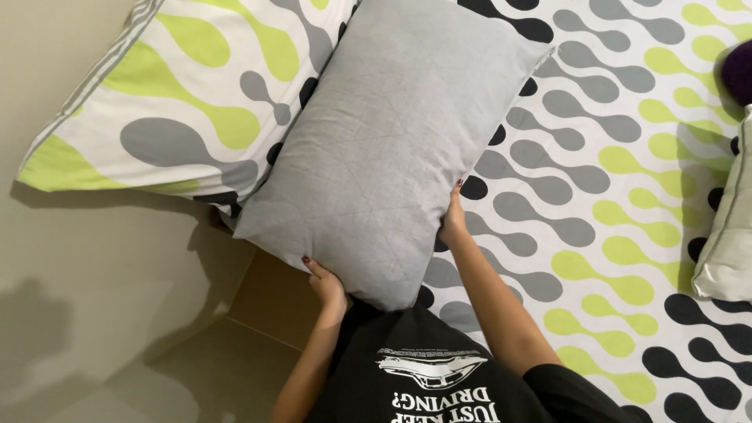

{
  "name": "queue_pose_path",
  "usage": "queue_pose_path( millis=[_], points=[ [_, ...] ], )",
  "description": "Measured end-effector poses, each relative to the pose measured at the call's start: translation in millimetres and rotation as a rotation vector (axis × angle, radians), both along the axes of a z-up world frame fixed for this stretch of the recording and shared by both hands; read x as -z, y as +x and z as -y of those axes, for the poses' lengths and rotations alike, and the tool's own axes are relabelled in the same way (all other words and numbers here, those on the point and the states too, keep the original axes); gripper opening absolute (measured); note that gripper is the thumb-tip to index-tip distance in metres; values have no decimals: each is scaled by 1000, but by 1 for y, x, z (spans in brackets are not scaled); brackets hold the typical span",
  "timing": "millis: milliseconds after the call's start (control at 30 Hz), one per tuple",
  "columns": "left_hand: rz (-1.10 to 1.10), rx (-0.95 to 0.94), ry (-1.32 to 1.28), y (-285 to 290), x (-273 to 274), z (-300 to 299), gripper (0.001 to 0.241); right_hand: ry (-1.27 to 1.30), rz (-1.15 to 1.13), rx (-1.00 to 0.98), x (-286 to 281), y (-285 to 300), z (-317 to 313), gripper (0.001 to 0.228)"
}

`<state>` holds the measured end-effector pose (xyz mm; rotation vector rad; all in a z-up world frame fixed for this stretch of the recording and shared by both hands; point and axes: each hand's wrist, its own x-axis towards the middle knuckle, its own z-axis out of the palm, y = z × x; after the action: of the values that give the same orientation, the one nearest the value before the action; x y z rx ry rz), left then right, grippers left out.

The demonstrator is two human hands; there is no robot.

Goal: The person inserts a white pillow into a grey pillowcase on a bed. They adjust the pillow inside the case, smooth the fabric, and then use a feather duster to clean the pillowcase before placing the pillow on the bed.

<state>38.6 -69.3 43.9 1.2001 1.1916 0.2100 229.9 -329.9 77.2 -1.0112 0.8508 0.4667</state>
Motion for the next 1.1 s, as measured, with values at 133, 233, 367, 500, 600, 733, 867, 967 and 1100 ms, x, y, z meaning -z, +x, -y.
queue_pose_path(
  millis=[133, 233, 367, 500, 600, 733, 867, 967, 1100],
  points=[
    [110, 55, -126, -17, -15, -11, 91, 73, 103, 62, 33, -2, -2, 97],
    [202, 101, -218, -30, -24, -25, 89, 60, 12, 63, -19, -16, -21, 92],
    [300, 191, -313, -31, -36, -54, 87, 207, 190, 69, 19, -31, -25, 82],
    [242, 258, -336, -39, 28, -65, 90, 106, 48, 80, -4, -40, -25, 73],
    [85, 304, -310, -40, 52, -62, 96, -59, -106, 57, 23, -52, -11, 73],
    [-93, 375, -210, -41, 73, -78, 101, 112, -2, -94, 52, -100, 11, 73],
    [-16, 276, -185, -43, 62, -126, 87, 225, 9, -531, 31, -178, 16, 60],
    [308, -210, -622, -33, 81, -185, 97, 297, 85, -816, 45, -215, 23, 67],
    [282, -60, -395, -1, 61, -226, 83, 427, 217, -955, 21, -219, 10, 73]
  ],
)
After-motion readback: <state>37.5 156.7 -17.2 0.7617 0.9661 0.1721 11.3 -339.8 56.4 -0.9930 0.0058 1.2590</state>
